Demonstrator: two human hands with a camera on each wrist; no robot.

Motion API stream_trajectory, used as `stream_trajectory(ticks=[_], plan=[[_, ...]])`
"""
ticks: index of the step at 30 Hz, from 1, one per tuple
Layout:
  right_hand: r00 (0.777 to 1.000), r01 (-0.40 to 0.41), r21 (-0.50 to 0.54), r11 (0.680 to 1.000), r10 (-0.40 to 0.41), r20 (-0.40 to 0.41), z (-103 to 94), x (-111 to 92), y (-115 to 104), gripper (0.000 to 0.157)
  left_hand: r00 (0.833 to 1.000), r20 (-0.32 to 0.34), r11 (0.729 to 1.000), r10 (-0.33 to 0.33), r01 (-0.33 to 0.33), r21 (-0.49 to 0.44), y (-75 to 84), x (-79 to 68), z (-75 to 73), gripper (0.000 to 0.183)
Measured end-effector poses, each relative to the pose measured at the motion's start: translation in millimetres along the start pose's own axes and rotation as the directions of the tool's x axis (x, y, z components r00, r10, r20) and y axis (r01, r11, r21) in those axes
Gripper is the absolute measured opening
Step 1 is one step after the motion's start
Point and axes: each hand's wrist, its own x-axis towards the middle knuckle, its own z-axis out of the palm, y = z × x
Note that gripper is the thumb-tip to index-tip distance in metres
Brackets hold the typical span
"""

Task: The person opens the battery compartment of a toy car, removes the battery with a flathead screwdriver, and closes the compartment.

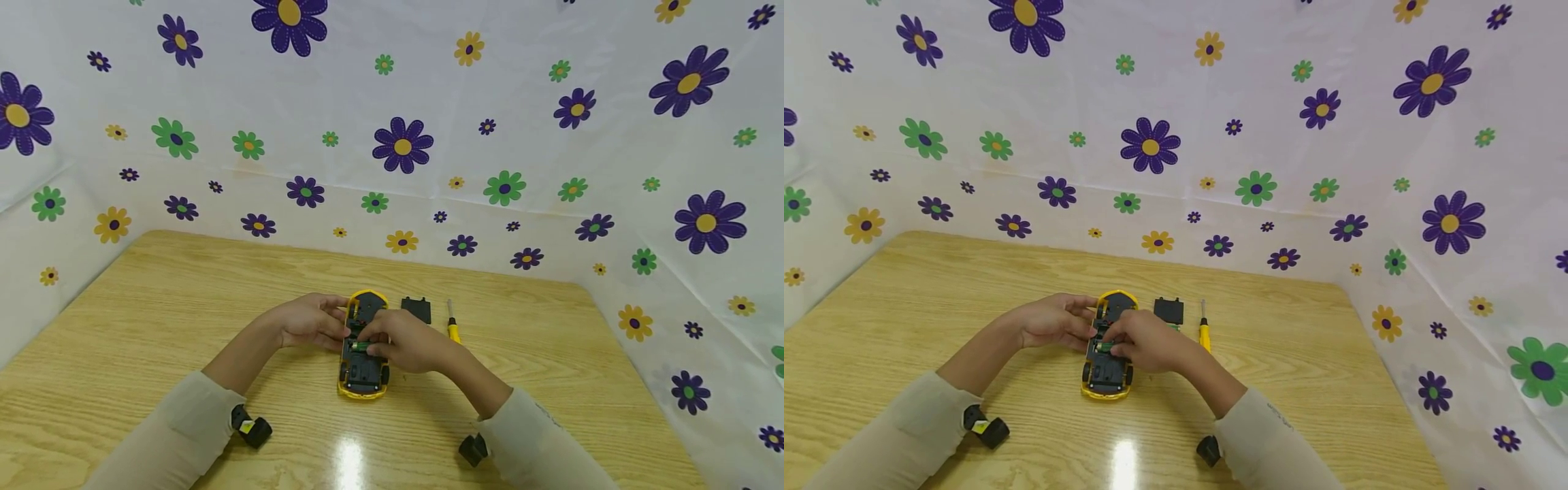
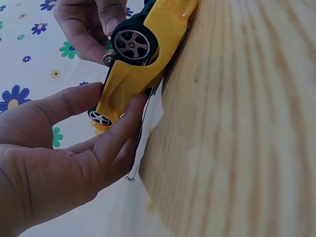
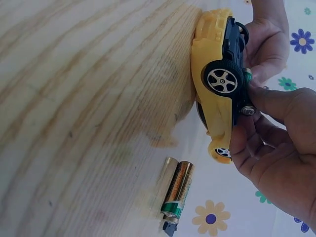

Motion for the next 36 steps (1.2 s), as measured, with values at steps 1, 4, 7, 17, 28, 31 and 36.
stream_trajectory(ticks=[1, 4, 7, 17, 28, 31, 36], plan=[[1.000, 0.000, -0.001, 1.000, 0.000, -0.005, -0.5, -1, 0, 0.021, 1.000, -0.003, 1.000, 0.000, 0.000, 0.000, 0.1, -0.2, 0.2, 0.083], [1.000, 0.002, -0.001, 1.000, -0.002, -0.026, -2.1, -4, 0, 0.020, 1.000, -0.009, 1.000, 0.001, -0.001, 0.004, 0.6, -0.6, 0.8, 0.083], [0.999, 0.000, -0.006, 1.000, 0.000, -0.046, -4.0, -8, 0, 0.019, 1.000, -0.009, 1.000, 0.002, -0.002, 0.009, 1.1, -0.7, 1.4, 0.083], [0.994, -0.001, -0.009, 1.000, 0.000, -0.106, -7.3, -21, 12, 0.018, 1.000, -0.026, 1.000, -0.005, 0.006, 0.016, 0.6, -1.1, 2.5, 0.085], [0.994, -0.019, -0.027, 0.999, 0.016, -0.112, -10.8, -41, 28, 0.019, 1.000, -0.015, 1.000, -0.005, 0.005, 0.009, 1.8, -2.0, 1.6, 0.086], [0.993, -0.032, -0.036, 0.999, 0.028, -0.111, -11.4, -45, 31, 0.018, 1.000, -0.016, 1.000, -0.004, 0.004, 0.007, 1.8, -2.1, 1.6, 0.086], [0.993, -0.057, -0.037, 0.998, 0.053, -0.103, -10.2, -50, 36, 0.018, 1.000, -0.019, 1.000, -0.005, 0.005, 0.007, 1.6, -2.2, 1.7, 0.085]])
